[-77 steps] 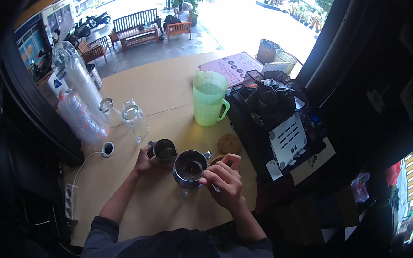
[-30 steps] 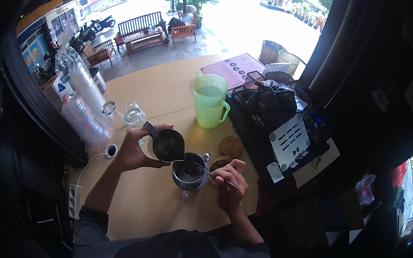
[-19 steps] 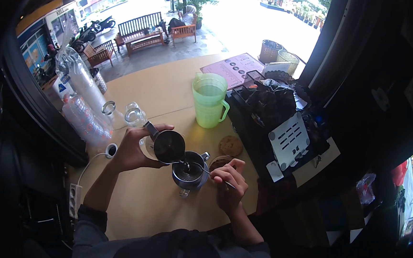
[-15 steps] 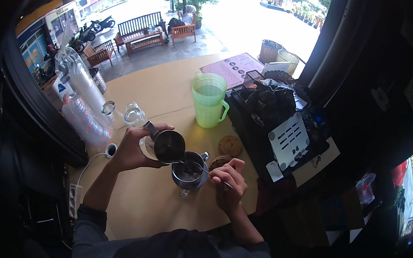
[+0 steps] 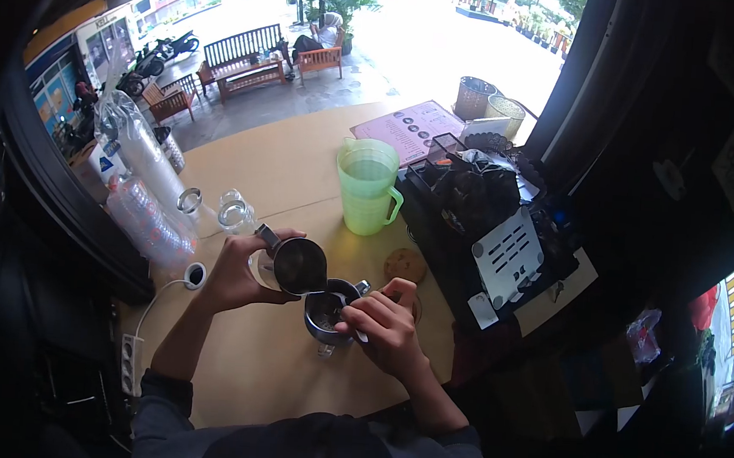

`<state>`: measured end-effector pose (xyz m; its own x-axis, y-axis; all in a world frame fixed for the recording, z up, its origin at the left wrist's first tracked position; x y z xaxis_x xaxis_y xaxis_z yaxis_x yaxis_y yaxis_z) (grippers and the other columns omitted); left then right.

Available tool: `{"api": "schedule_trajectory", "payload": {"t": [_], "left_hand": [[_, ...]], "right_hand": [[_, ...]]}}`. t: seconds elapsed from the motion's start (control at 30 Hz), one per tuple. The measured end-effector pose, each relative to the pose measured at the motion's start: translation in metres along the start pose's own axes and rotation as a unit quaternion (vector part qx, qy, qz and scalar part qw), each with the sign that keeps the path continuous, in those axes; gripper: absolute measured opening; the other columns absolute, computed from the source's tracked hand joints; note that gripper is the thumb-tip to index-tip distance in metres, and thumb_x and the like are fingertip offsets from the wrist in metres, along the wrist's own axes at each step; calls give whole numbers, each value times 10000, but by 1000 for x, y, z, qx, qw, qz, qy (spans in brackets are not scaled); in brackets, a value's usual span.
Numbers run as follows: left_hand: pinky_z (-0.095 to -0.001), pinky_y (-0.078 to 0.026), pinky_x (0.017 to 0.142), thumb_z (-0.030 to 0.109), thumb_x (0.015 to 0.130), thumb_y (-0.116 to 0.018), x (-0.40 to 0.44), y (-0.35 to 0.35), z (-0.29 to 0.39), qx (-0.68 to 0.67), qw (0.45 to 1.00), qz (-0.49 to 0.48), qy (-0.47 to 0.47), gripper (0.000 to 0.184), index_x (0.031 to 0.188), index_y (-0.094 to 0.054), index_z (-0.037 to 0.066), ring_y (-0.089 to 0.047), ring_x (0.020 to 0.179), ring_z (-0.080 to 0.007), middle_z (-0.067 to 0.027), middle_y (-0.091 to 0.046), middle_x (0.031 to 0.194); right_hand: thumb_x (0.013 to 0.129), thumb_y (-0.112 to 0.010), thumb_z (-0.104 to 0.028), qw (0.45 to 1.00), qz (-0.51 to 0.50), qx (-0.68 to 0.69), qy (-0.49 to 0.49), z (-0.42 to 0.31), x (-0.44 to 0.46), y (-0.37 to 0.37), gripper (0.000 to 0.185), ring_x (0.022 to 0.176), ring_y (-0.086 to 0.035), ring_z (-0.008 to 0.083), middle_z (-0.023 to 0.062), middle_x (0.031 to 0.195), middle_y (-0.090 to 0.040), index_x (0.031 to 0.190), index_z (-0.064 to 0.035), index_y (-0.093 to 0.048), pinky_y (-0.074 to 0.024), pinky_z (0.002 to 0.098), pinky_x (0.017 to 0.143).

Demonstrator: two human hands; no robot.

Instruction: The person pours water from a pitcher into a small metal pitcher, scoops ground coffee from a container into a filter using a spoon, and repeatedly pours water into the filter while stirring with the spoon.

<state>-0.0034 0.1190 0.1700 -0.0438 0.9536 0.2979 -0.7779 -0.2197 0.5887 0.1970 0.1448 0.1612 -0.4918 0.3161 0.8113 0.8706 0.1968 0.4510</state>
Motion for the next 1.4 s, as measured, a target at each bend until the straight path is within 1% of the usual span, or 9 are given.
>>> {"api": "schedule_trajectory", "payload": {"t": [0.27,0.47,0.53,0.6,0.93,1.03,1.1,1.2,1.4], "left_hand": [[-323,-503,906,126,539,-903,2,-1,-5,-34,999,-25,-10,693,1176,-649,27,-667,976,-175,-78,-692,1108],[-325,-537,826,173,591,-875,4,0,-3,-40,997,-33,-52,601,1132,-662,20,-696,895,-207,-101,-703,1042],[-329,-539,820,167,593,-872,6,0,1,-35,997,-38,-64,593,1129,-663,19,-697,890,-208,-105,-704,1032],[-316,-519,874,121,546,-890,6,-2,-3,-58,997,-51,-20,602,1096,-679,-1,-669,952,-170,-70,-679,1157],[-329,-515,884,122,527,-882,10,-3,3,-22,997,-55,-39,567,1051,-694,14,-666,966,-180,-61,-674,1170],[-326,-513,883,127,526,-887,11,-5,0,-32,997,-58,-30,586,1067,-691,17,-664,961,-173,-59,-679,1151],[-324,-531,828,130,538,-873,11,-1,8,-3,997,-29,-68,619,1119,-679,36,-690,864,-185,-92,-717,980],[-310,-501,882,140,524,-896,12,-5,4,-4,999,-46,-26,657,1133,-671,32,-655,948,-156,-65,-702,1055],[-307,-501,863,135,524,-890,15,-7,4,16,999,-40,-30,673,1152,-667,39,-652,908,-148,-57,-708,1017]], "right_hand": [[749,-770,-180,997,-75,-6,0,-4,11,-13,164,677,-580,163,-6,721,-606,814,-105,-640,-346,355,802],[743,-774,-169,998,-36,-38,-33,-5,8,-7,159,676,-575,170,-3,728,-615,820,-101,-653,-356,357,797],[799,-726,-193,996,-56,-46,-48,-7,7,-10,144,702,-621,209,42,770,-643,827,-67,-663,-386,351,780],[807,-717,-172,997,-63,-7,-48,-10,6,-10,120,695,-607,214,48,776,-649,838,-67,-666,-385,351,786],[800,-726,-127,998,-25,-14,-62,6,-5,-2,87,707,-502,228,22,755,-622,859,-101,-668,-352,345,785],[803,-726,-135,995,-14,-2,-97,18,-6,1,90,726,-506,227,26,762,-623,861,-100,-669,-361,355,783],[808,-722,-129,999,-28,1,-42,11,-2,-4,84,738,-506,233,31,765,-620,858,-94,-664,-373,360,781],[821,-713,-131,997,-49,25,-59,8,0,-6,79,746,-507,238,35,764,-617,864,-91,-661,-379,354,779],[843,-700,-149,997,-26,11,-74,21,-9,5,76,741,-514,240,33,771,-622,880,-98,-659,-384,352,783]]}}
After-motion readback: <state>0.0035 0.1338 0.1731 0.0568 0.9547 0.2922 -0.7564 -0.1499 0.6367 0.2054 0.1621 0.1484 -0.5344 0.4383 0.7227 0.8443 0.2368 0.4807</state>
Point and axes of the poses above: each hand's wrist, its own x-axis towards the middle knuckle, its own y-axis out of the back of the hand, z = x × y, the point moved 9 cm from there along x, towards the middle knuckle
